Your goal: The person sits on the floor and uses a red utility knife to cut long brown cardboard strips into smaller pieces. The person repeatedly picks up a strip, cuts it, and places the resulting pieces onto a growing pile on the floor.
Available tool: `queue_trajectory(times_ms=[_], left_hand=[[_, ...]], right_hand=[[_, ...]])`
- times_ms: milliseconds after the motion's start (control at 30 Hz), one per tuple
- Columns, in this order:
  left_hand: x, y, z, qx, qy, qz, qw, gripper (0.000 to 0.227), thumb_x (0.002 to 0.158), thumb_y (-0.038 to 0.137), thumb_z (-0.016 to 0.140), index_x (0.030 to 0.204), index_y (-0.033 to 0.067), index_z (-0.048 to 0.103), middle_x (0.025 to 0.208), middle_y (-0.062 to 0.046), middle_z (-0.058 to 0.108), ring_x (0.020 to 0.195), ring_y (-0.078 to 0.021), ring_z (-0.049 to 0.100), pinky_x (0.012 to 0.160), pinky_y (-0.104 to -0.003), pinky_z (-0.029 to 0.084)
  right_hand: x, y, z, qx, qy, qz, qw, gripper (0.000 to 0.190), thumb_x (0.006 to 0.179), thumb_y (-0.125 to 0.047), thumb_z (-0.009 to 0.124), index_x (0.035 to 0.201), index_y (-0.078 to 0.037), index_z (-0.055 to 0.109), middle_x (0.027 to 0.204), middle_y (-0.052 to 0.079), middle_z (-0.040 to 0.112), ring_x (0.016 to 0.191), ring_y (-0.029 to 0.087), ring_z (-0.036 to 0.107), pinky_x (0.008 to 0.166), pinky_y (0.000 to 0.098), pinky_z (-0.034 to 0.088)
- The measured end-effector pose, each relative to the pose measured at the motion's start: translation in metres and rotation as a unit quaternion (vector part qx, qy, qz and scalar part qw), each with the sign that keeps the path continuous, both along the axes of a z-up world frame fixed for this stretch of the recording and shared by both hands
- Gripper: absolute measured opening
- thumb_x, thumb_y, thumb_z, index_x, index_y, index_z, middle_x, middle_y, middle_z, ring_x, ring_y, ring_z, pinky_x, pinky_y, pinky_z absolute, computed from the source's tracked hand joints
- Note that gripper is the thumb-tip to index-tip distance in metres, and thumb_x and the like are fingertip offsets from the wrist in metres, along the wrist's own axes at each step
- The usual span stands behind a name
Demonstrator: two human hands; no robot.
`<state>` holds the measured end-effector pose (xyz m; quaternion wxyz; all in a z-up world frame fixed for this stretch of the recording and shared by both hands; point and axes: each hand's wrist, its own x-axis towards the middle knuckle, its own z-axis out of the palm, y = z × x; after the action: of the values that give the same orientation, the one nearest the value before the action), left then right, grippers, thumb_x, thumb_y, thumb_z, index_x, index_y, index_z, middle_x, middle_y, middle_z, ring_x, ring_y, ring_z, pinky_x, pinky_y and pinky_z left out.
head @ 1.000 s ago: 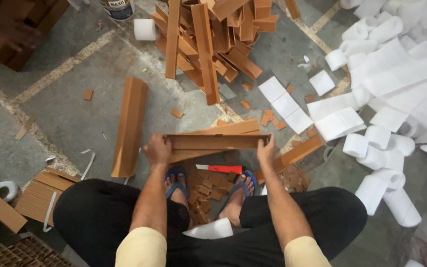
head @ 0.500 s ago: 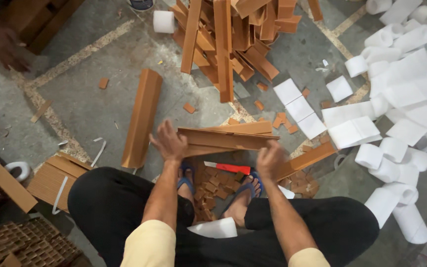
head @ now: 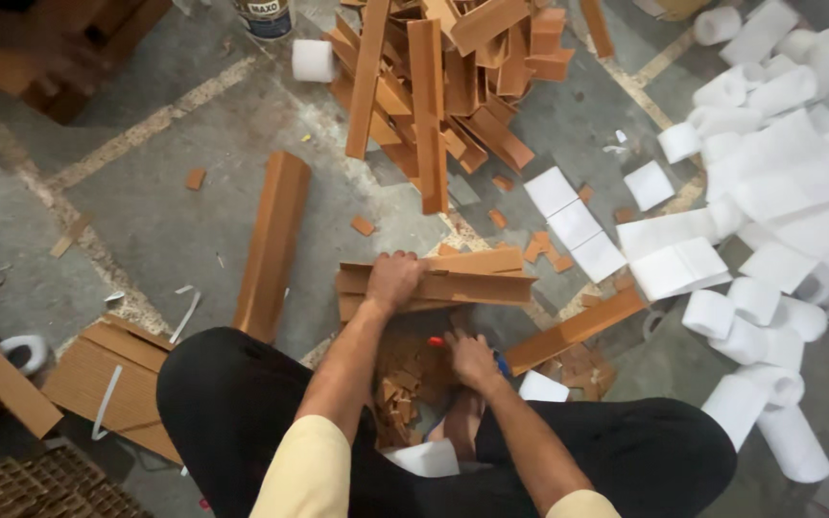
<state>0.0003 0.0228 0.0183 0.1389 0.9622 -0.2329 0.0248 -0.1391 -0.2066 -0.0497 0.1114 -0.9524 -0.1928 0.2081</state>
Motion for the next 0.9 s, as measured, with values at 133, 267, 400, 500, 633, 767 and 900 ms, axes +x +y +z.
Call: queue_trajectory(times_ms=[133, 267, 400, 500, 633, 767, 900], left_hand=[[-0.001, 0.000, -0.003, -0.012, -0.022, 0.001, 1.000, 0.015, 0.084, 0.017, 0.059, 0.089, 0.0196, 0.073, 0.089, -0.003, 0.073, 0.090, -0.0240, 0.072, 0.074, -0.045, 0.055], [-0.003, -0.010, -0.009, -0.006, -0.035, 0.032, 0.999, 0.015, 0.089, 0.018, 0.059, 0.089, 0.0189, 0.074, 0.090, -0.003, 0.073, 0.089, -0.0244, 0.072, 0.073, -0.045, 0.056], [0.002, -0.012, -0.009, -0.041, -0.021, 0.032, 0.998, 0.017, 0.088, 0.016, 0.059, 0.091, 0.0181, 0.075, 0.090, -0.006, 0.073, 0.087, -0.0267, 0.072, 0.072, -0.045, 0.056], [0.004, -0.012, -0.007, -0.015, -0.007, 0.026, 1.000, 0.016, 0.086, 0.015, 0.058, 0.089, 0.0160, 0.075, 0.092, -0.007, 0.073, 0.090, -0.0268, 0.072, 0.073, -0.046, 0.057], [0.006, -0.009, -0.007, 0.012, 0.010, 0.035, 0.999, 0.016, 0.087, 0.016, 0.058, 0.088, 0.0147, 0.074, 0.094, -0.007, 0.073, 0.092, -0.0266, 0.071, 0.075, -0.046, 0.057], [0.007, -0.008, -0.004, -0.006, 0.017, 0.039, 0.999, 0.016, 0.087, 0.016, 0.058, 0.087, 0.0145, 0.074, 0.094, -0.006, 0.073, 0.094, -0.0261, 0.071, 0.076, -0.046, 0.056], [0.004, -0.007, 0.002, -0.005, 0.017, 0.035, 0.999, 0.015, 0.086, 0.015, 0.059, 0.085, 0.0142, 0.074, 0.094, -0.005, 0.072, 0.095, -0.0258, 0.071, 0.076, -0.045, 0.056]], right_hand=[[0.002, -0.002, 0.053, 0.127, -0.049, -0.113, 0.984, 0.035, 0.100, -0.022, 0.054, 0.134, -0.013, 0.059, 0.109, 0.016, 0.066, 0.100, 0.040, 0.065, 0.086, 0.0520, 0.051], [0.014, 0.015, 0.084, 0.306, -0.237, -0.176, 0.905, 0.053, 0.095, -0.026, 0.065, 0.138, 0.001, 0.046, 0.119, 0.029, 0.060, 0.104, 0.050, 0.060, 0.082, 0.0540, 0.052], [0.027, 0.038, 0.084, 0.240, -0.204, -0.264, 0.912, 0.048, 0.098, -0.028, 0.056, 0.140, -0.007, 0.045, 0.110, 0.031, 0.067, 0.093, 0.051, 0.065, 0.073, 0.0558, 0.053], [0.030, 0.050, 0.075, 0.164, -0.100, -0.303, 0.933, 0.047, 0.104, -0.032, 0.050, 0.144, -0.011, 0.042, 0.090, 0.030, 0.070, 0.084, 0.053, 0.066, 0.072, 0.0604, 0.052], [0.028, 0.062, 0.066, 0.114, -0.047, -0.304, 0.945, 0.037, 0.104, -0.033, 0.048, 0.132, -0.009, 0.044, 0.082, 0.030, 0.070, 0.080, 0.055, 0.065, 0.071, 0.0653, 0.049], [0.027, 0.068, 0.071, 0.090, -0.028, -0.311, 0.946, 0.032, 0.104, -0.034, 0.048, 0.125, -0.009, 0.045, 0.083, 0.030, 0.070, 0.081, 0.055, 0.065, 0.071, 0.0660, 0.049], [0.026, 0.072, 0.080, 0.089, -0.021, -0.318, 0.944, 0.035, 0.103, -0.034, 0.049, 0.124, -0.007, 0.045, 0.085, 0.032, 0.070, 0.082, 0.056, 0.065, 0.072, 0.0658, 0.049]])
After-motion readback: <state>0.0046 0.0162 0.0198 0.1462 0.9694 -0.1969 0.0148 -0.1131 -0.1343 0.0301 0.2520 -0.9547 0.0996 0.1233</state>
